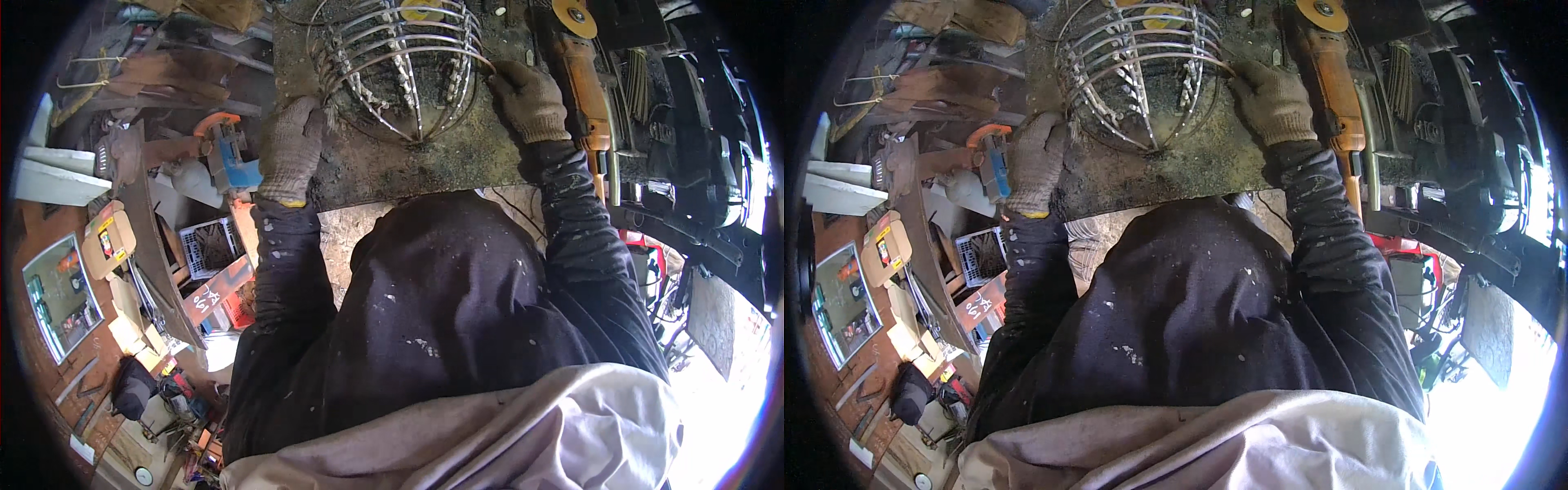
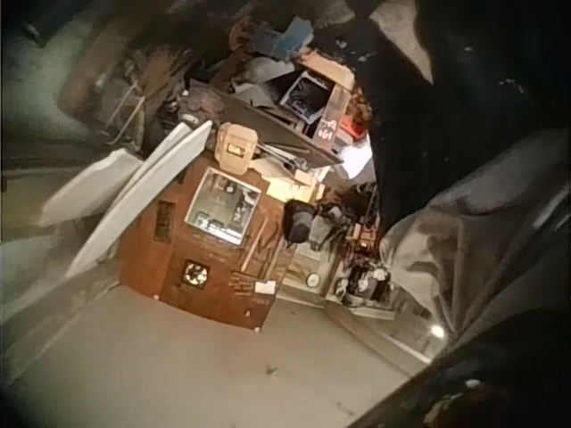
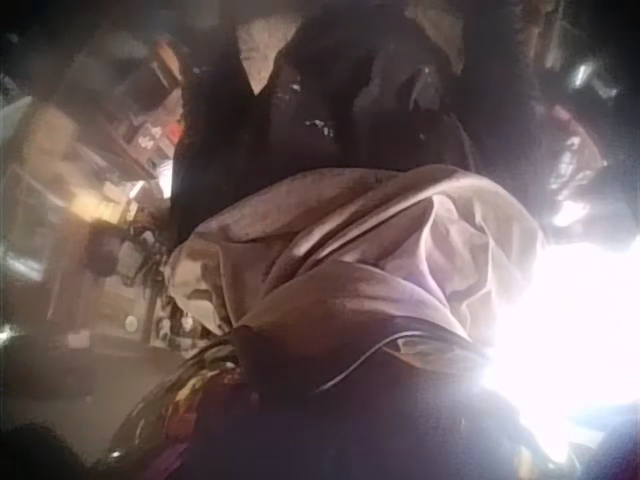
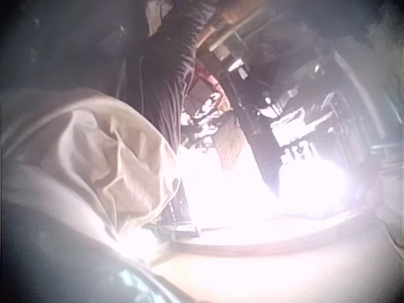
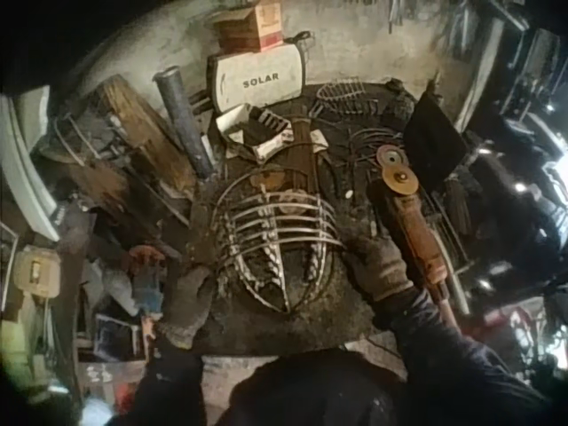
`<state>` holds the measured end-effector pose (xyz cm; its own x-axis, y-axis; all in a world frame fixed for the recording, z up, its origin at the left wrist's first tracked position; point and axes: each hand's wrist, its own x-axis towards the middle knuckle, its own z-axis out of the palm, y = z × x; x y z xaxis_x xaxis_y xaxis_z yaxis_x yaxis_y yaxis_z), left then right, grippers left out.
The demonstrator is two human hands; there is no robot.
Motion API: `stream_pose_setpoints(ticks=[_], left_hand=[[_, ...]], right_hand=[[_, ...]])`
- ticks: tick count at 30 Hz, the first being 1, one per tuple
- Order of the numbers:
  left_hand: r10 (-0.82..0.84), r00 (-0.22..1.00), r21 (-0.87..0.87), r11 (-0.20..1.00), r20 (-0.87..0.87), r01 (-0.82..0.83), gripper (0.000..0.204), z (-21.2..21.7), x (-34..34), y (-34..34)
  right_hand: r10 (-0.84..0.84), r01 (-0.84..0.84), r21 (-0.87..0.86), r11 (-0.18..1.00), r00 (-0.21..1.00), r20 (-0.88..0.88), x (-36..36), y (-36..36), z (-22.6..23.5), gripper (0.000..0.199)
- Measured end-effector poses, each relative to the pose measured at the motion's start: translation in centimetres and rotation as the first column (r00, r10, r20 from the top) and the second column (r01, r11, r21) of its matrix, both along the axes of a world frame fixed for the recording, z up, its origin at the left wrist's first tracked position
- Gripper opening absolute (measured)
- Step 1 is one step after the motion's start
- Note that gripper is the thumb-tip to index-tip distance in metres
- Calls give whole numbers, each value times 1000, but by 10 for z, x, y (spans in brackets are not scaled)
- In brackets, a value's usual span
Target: The person places a curved metal rod onto a wire frame, grinds the end of a metal bar using a hand-held angle grinder, and then places the rod back onto the frame.
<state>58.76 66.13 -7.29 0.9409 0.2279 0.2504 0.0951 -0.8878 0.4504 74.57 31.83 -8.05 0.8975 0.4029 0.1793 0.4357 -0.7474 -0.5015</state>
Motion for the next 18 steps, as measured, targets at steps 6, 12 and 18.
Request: stream_pose_setpoints(ticks=[6, 12, 18], left_hand=[[-97, 994, -91, 992, -49, 93, 22, 16, 1, -5], [-6, 999, -128, 992, -40, 1, 31, 2, 2, -7], [33, 999, 18, 999, -17, -32, 34, 0, 3, -9]], right_hand=[[17, -15, -45, 999, 999, 40, 5, -2, -6, 34], [16, -11, -52, 999, 996, 91, 6, -2, -9, 34], [-7, 8, -24, 1000, 999, 37, 5, -2, -8, 33]])
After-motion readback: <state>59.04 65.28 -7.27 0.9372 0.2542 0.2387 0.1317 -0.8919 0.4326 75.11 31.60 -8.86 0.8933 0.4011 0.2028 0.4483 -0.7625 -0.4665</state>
